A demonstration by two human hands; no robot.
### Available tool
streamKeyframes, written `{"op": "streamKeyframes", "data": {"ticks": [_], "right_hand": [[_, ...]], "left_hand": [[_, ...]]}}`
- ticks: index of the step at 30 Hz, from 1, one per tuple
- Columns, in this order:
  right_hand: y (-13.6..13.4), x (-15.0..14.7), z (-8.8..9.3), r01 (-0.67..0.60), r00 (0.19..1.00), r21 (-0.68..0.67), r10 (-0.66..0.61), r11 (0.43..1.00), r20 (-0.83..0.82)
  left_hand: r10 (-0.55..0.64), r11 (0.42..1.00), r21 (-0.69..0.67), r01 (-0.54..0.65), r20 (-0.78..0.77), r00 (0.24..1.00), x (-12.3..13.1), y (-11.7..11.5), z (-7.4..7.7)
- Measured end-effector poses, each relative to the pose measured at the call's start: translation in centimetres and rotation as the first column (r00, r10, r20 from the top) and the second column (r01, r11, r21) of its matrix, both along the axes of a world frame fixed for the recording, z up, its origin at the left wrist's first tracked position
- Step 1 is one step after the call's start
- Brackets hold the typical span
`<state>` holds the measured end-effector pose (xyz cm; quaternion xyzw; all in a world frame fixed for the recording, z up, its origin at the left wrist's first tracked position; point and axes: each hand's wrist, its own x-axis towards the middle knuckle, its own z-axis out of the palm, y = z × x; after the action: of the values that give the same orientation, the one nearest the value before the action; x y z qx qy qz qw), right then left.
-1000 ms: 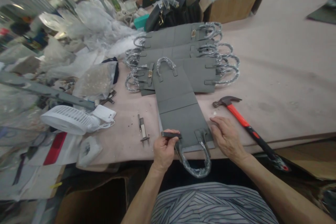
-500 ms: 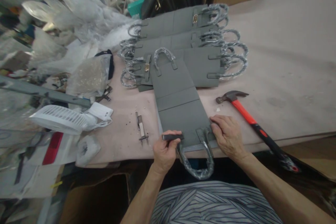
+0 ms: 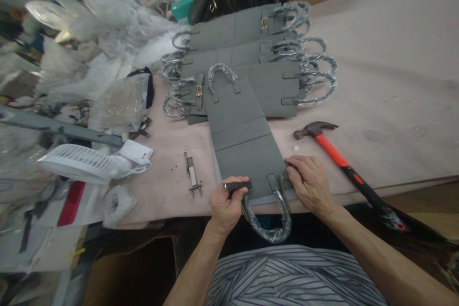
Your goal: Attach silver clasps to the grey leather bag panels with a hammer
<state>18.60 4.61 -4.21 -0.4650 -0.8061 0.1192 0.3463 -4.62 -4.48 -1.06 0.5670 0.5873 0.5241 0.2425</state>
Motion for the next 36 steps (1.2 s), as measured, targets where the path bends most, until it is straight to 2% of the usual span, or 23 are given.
{"op": "streamKeyframes", "data": {"ticks": [7,19,23,30,36], "right_hand": [[0.0,-0.1,0.0,0.013,1.0,-0.037,-0.014,0.999,-0.009],[-0.1,-0.1,-0.1,0.017,1.0,0.003,-0.017,1.0,-0.007],[-0.2,-0.2,0.0,0.027,1.0,-0.01,-0.027,1.0,-0.01],[-0.2,-0.2,0.2,0.03,0.999,-0.07,-0.032,0.997,-0.021],[0.0,0.2,-0.1,-0.001,0.996,-0.101,-0.008,0.995,-0.084]], "left_hand": [[-0.011,1.0,0.029,0.012,-0.038,0.999,0.2,0.2,0.2],[-0.019,1.0,0.017,0.021,-0.075,0.997,0.3,0.6,0.7],[-0.029,0.999,0.042,0.035,-0.123,0.992,0.5,0.7,0.5],[0.02,0.997,0.078,-0.002,-0.225,0.974,1.1,0.6,-0.2],[0.007,1.0,0.027,-0.001,-0.219,0.976,0.9,0.8,-0.4]]}}
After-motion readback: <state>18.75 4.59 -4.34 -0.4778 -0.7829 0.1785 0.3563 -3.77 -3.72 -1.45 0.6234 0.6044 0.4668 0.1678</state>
